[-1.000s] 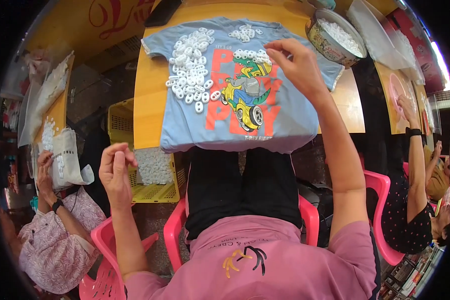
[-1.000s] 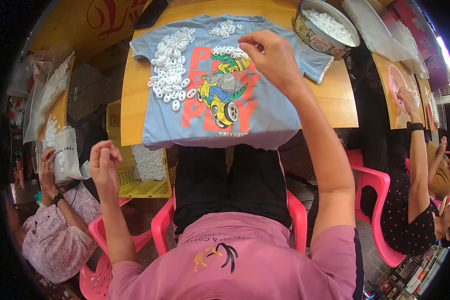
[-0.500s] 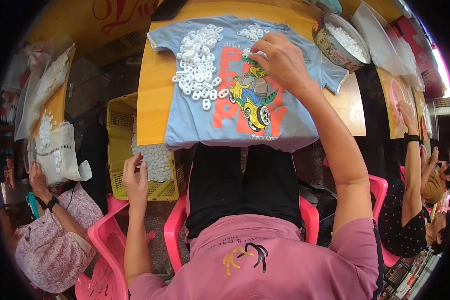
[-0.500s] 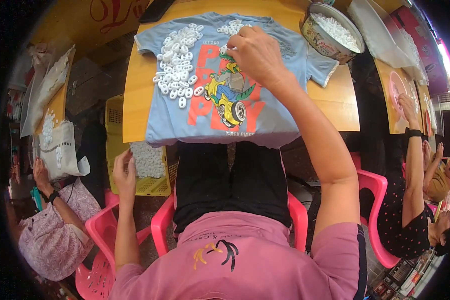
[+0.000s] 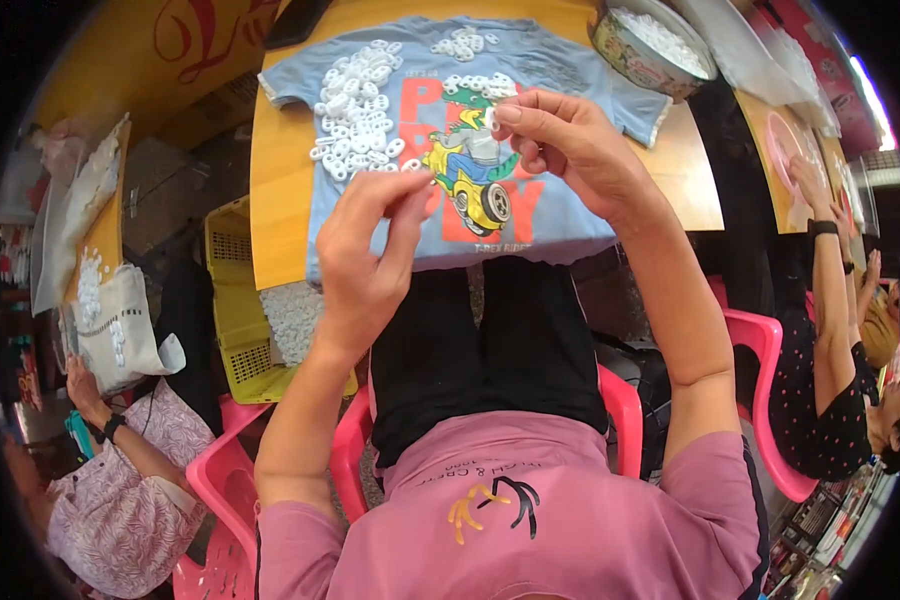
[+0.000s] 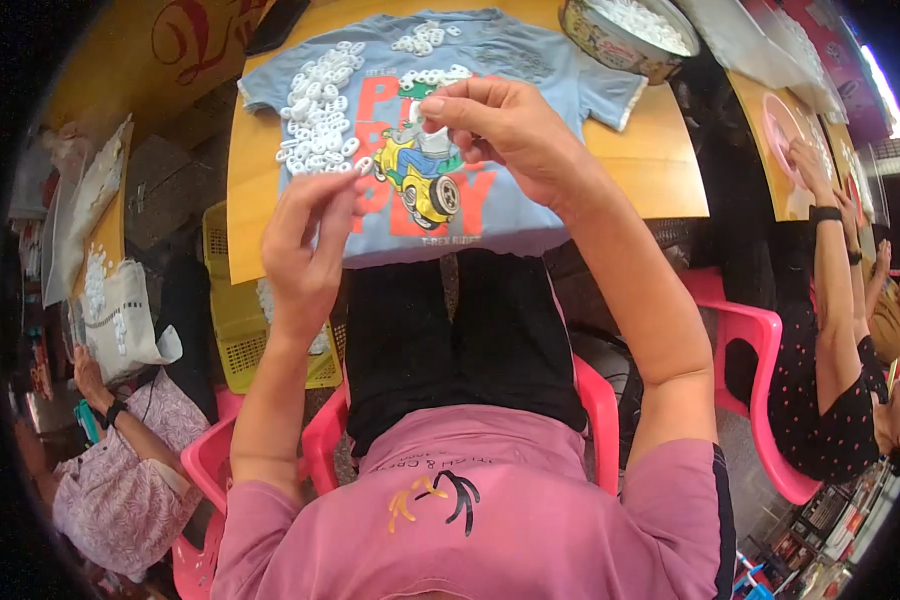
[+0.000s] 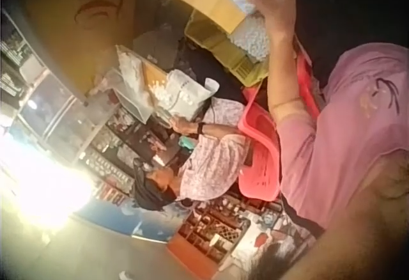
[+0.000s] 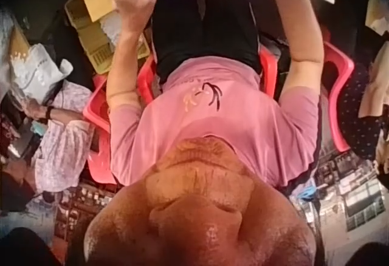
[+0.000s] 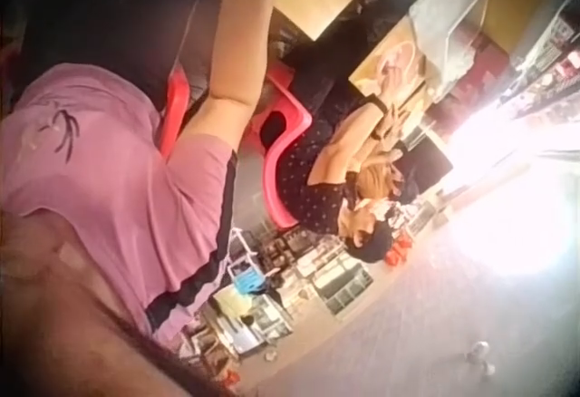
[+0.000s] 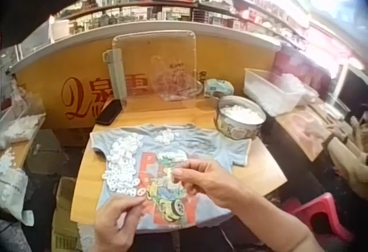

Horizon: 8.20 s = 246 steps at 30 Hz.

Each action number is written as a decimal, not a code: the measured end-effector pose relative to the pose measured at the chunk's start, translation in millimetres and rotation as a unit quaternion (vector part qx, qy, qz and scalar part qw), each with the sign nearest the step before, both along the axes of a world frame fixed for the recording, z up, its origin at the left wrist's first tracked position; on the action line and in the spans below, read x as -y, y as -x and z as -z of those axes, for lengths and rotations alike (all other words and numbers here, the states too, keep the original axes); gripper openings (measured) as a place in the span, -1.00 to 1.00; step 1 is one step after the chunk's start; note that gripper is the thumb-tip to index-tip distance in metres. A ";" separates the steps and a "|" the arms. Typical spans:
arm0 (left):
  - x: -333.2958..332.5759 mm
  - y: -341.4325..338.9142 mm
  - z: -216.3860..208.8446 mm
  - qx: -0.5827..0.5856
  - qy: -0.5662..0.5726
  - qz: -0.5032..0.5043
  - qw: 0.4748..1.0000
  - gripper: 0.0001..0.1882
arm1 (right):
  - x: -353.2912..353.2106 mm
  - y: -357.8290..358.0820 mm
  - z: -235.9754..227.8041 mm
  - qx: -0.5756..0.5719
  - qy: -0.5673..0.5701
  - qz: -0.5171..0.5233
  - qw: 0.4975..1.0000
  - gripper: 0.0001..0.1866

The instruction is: Assembling small white plastic accessories onto a light blue t-shirt at a workbench.

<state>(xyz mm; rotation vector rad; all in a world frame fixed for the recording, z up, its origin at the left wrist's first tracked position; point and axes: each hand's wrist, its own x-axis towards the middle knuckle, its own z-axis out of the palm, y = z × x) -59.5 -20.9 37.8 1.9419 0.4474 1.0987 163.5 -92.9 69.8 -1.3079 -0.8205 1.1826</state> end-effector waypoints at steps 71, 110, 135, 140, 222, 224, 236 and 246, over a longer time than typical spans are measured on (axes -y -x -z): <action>-0.6 -70.0 34.3 0.120 0.423 0.158 0.884 -0.87 | 23.3 -60.3 32.1 0.581 -0.078 0.101 0.804 -0.87; 0.7 -68.6 34.5 0.112 0.396 0.139 0.901 -0.82 | 15.5 8.1 39.7 0.019 -0.082 0.069 0.994 -0.78; 2.6 -69.0 35.5 0.085 0.348 0.100 0.928 -0.83 | 12.3 28.7 38.2 0.310 -0.086 0.174 0.931 -0.78; 5.3 -70.8 33.5 0.075 0.317 0.069 0.943 -0.86 | 9.3 33.2 44.2 0.310 -0.084 0.191 0.928 -0.76; -1.6 -69.9 37.9 0.086 0.362 0.117 0.921 -0.83 | -0.2 2.0 45.4 0.535 -0.286 0.024 0.795 -0.90; -0.8 -69.7 36.1 0.091 0.381 0.105 0.914 -0.82 | -2.4 3.8 48.6 0.529 -0.287 0.028 0.798 -0.90; -1.9 -69.3 36.2 0.078 0.366 0.111 0.921 -0.82 | 9.7 -5.7 43.2 0.500 -0.247 0.008 0.830 -0.88; -0.4 -67.3 34.7 0.065 0.377 0.112 0.917 -0.86 | 3.1 -5.7 41.4 0.571 -0.286 -0.022 0.770 -0.90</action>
